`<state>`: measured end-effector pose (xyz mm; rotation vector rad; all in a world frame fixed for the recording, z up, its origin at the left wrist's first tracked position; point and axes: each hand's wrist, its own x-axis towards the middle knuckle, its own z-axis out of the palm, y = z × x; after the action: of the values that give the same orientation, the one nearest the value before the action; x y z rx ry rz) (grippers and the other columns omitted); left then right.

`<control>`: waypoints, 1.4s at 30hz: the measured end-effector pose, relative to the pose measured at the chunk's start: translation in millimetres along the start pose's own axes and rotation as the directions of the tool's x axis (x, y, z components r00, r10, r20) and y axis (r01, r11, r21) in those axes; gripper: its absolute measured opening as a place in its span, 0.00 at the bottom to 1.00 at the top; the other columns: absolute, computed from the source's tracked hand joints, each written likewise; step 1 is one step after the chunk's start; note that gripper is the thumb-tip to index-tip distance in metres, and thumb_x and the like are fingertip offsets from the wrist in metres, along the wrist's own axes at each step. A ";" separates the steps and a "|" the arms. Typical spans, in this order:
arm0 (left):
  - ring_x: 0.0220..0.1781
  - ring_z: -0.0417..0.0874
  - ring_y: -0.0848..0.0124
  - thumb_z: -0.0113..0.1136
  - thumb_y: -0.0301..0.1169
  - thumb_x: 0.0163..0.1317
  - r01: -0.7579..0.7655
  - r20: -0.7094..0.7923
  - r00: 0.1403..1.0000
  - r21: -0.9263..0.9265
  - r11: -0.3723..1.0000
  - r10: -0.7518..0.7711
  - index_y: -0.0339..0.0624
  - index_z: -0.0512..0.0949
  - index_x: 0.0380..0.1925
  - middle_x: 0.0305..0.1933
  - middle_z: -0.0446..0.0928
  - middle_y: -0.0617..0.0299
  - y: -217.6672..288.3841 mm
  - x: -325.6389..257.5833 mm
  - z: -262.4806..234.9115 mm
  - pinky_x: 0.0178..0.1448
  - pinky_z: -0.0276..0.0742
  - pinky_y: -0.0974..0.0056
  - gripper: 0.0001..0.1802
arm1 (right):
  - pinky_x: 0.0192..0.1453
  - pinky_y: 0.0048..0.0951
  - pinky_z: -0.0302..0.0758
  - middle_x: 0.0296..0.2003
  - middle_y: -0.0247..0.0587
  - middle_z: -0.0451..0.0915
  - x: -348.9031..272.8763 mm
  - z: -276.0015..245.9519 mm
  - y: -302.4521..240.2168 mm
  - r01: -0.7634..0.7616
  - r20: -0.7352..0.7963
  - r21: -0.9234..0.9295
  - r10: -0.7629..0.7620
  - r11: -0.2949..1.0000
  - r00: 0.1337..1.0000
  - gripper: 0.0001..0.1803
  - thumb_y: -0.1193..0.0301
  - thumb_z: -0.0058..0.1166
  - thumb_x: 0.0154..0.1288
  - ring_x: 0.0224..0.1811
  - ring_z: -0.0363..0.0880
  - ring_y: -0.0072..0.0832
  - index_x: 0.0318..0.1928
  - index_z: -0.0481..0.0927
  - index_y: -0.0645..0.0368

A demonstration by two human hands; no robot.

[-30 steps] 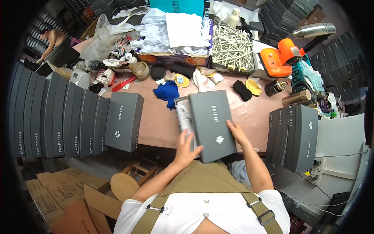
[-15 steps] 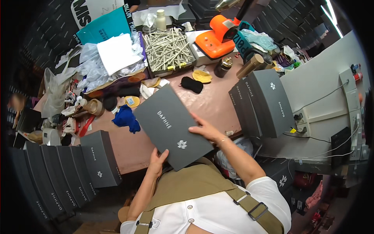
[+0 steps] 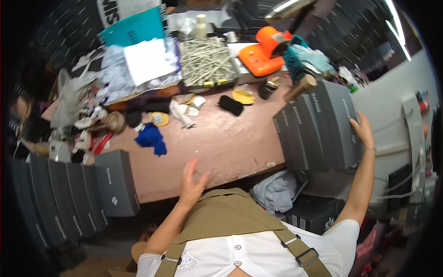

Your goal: Inspecting, wiping, and packing a pair of high-heeled shoes into a box with protective inserts.

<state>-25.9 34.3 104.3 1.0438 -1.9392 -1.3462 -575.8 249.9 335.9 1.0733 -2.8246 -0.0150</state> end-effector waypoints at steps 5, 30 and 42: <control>0.71 0.55 0.52 0.62 0.36 0.60 0.429 -0.861 0.507 0.213 0.878 -0.039 0.33 0.53 0.66 0.70 0.53 0.43 -91.8 -111.6 -135.9 0.73 0.50 0.53 0.40 | 0.57 0.30 0.70 0.54 0.47 0.73 -63.3 -4.8 -210.6 0.261 -0.053 0.739 -0.332 0.622 0.942 0.26 0.73 0.55 0.62 0.53 0.74 0.34 0.61 0.68 0.61; 0.30 0.80 0.76 0.56 0.36 0.66 0.522 0.046 0.829 -0.424 0.740 -0.558 0.36 0.78 0.35 0.28 0.79 0.62 -42.8 -76.1 -81.5 0.34 0.76 0.72 0.13 | 0.65 0.39 0.64 0.62 0.57 0.63 -196.2 273.3 -420.1 -0.373 0.450 0.888 -0.673 0.269 0.587 0.40 0.63 0.55 0.64 0.63 0.65 0.43 0.69 0.49 0.60; 0.56 0.75 0.54 0.68 0.51 0.49 0.172 -0.095 0.983 0.762 0.624 -0.155 0.47 0.64 0.62 0.57 0.72 0.43 -265.9 187.7 -147.2 0.59 0.69 0.53 0.43 | 0.67 0.39 0.61 0.59 0.62 0.64 -261.4 260.3 -400.4 -0.229 0.418 0.884 -0.471 0.408 0.777 0.42 0.58 0.56 0.59 0.63 0.63 0.51 0.68 0.53 0.63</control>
<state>63.4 -249.9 -92.7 1.6422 -2.5183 -0.5085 -147.3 114.6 28.5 1.7207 -3.2610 1.7243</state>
